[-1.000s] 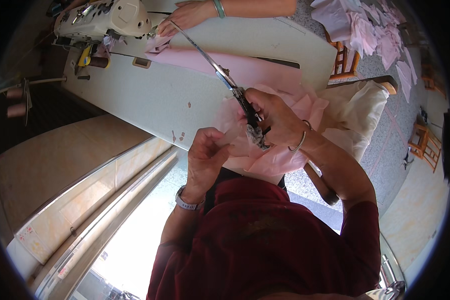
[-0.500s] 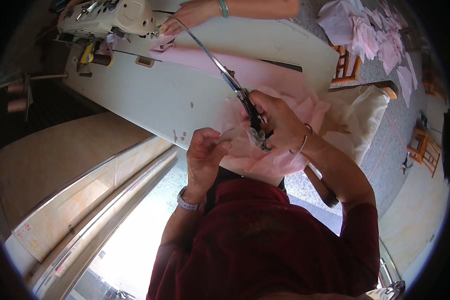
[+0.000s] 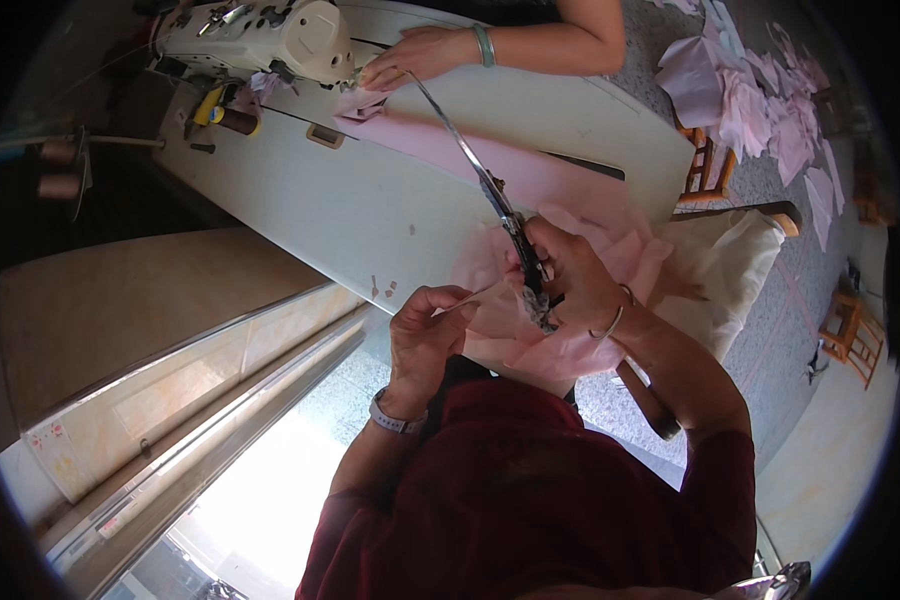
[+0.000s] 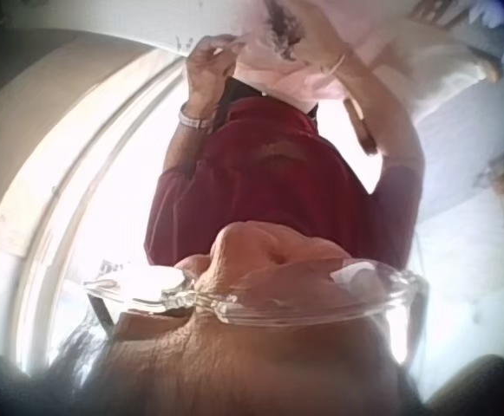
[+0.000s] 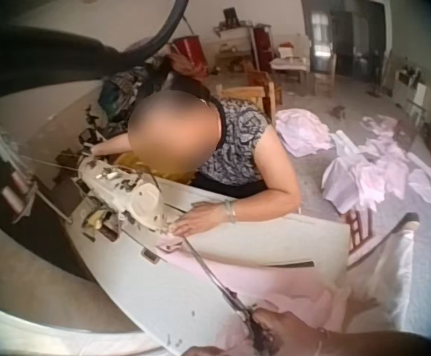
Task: The person cuts several pieces of pink fabric using shears while working at a table near a sewing machine.
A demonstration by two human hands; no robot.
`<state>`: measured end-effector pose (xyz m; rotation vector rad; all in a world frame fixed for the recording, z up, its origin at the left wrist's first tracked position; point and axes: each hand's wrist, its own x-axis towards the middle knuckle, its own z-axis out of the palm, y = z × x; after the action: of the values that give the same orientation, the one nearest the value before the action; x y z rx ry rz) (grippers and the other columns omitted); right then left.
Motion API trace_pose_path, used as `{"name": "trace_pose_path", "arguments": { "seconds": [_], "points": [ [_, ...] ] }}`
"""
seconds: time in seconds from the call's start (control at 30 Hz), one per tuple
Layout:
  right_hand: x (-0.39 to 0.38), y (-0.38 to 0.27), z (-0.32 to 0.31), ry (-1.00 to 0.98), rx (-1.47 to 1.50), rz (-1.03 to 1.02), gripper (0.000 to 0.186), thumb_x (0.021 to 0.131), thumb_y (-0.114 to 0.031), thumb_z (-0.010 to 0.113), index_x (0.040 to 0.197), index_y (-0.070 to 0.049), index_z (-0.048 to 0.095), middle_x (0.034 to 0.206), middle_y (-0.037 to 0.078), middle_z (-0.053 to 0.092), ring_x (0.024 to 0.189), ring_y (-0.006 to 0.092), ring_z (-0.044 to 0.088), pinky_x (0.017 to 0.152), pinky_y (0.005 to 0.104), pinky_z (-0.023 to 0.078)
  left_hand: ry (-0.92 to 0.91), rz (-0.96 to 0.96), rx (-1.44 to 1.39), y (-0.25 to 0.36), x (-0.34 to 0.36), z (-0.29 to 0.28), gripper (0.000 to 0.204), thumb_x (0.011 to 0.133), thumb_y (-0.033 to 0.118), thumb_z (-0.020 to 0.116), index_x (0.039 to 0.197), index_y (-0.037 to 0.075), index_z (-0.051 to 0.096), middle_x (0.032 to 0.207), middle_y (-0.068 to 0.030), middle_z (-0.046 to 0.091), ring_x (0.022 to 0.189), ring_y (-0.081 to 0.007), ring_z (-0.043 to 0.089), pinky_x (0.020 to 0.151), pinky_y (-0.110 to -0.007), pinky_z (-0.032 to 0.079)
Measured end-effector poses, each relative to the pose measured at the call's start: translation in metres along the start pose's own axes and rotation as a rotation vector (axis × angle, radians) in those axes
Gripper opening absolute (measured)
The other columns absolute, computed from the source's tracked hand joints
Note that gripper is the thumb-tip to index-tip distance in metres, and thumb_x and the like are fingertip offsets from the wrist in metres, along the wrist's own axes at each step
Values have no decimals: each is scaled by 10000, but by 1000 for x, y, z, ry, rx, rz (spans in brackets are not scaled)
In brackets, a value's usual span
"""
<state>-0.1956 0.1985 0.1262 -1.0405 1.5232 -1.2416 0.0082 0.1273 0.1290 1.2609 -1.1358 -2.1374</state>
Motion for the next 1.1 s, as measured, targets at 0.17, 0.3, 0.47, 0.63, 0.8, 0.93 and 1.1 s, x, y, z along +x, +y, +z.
{"name": "trace_pose_path", "arguments": {
  "seconds": [0.17, 0.3, 0.47, 0.63, 0.8, 0.93, 1.1],
  "points": [
    [0, 2, 1, -20, 21, -6, 240, 756, -4, 698, 901, 4, 507, 798, 97, 569, 678, 153, 561, 610, 298, 486, -27, 2, -93, -1, 0, -1, 123, 870, -33, 651, 871, 64, 575, 857, -39, 646, 488, -53, 452, 405, -207, 301],
    [-1, 0, 0, -21, -20, 7, 244, 753, 2, 693, 907, 3, 504, 800, 92, 576, 682, 149, 575, 616, 297, 489, -26, -49, -111, 6, -1, 2, 121, 875, -42, 628, 954, 46, 602, 825, -36, 637, 534, -65, 491, 449, -212, 350],
    [-1, 3, 1, -29, -24, -28, 251, 751, -2, 700, 907, -2, 504, 789, 91, 571, 675, 147, 571, 604, 295, 481, -94, -66, -98, 0, 4, -2, 273, 881, -30, 610, 1149, 10, 638, 813, -22, 644, 693, -87, 575, 643, -234, 456],
    [-1, 9, 1, -7, -76, -13, 264, 749, -21, 715, 904, -3, 502, 765, 97, 560, 641, 164, 564, 582, 301, 464, -126, -48, -42, -4, 5, -2, 263, 875, -35, 610, 1130, 9, 656, 914, -41, 689, 714, -68, 574, 660, -222, 456],
    [0, 7, 3, 15, -57, -34, 269, 747, -29, 718, 904, -6, 501, 733, 95, 549, 619, 169, 555, 566, 309, 453, -83, -59, 80, -4, 5, 3, 224, 873, -27, 631, 1090, 12, 668, 987, -53, 709, 723, -40, 545, 648, -201, 437],
    [-1, 11, 5, 25, -48, -51, 284, 734, -49, 733, 891, -15, 499, 711, 91, 540, 600, 164, 533, 554, 307, 444, -86, -72, 17, -9, 9, -1, 144, 866, 14, 684, 1009, 22, 686, 905, -16, 701, 684, -21, 506, 589, -180, 398],
    [-1, 12, 6, 33, -77, -71, 318, 716, -80, 762, 879, -21, 497, 687, 87, 535, 575, 167, 509, 543, 301, 435, -70, -78, 10, -7, 9, 4, 105, 862, 49, 713, 963, 29, 698, 819, 25, 671, 654, -7, 475, 556, -173, 367]
  ]
}}
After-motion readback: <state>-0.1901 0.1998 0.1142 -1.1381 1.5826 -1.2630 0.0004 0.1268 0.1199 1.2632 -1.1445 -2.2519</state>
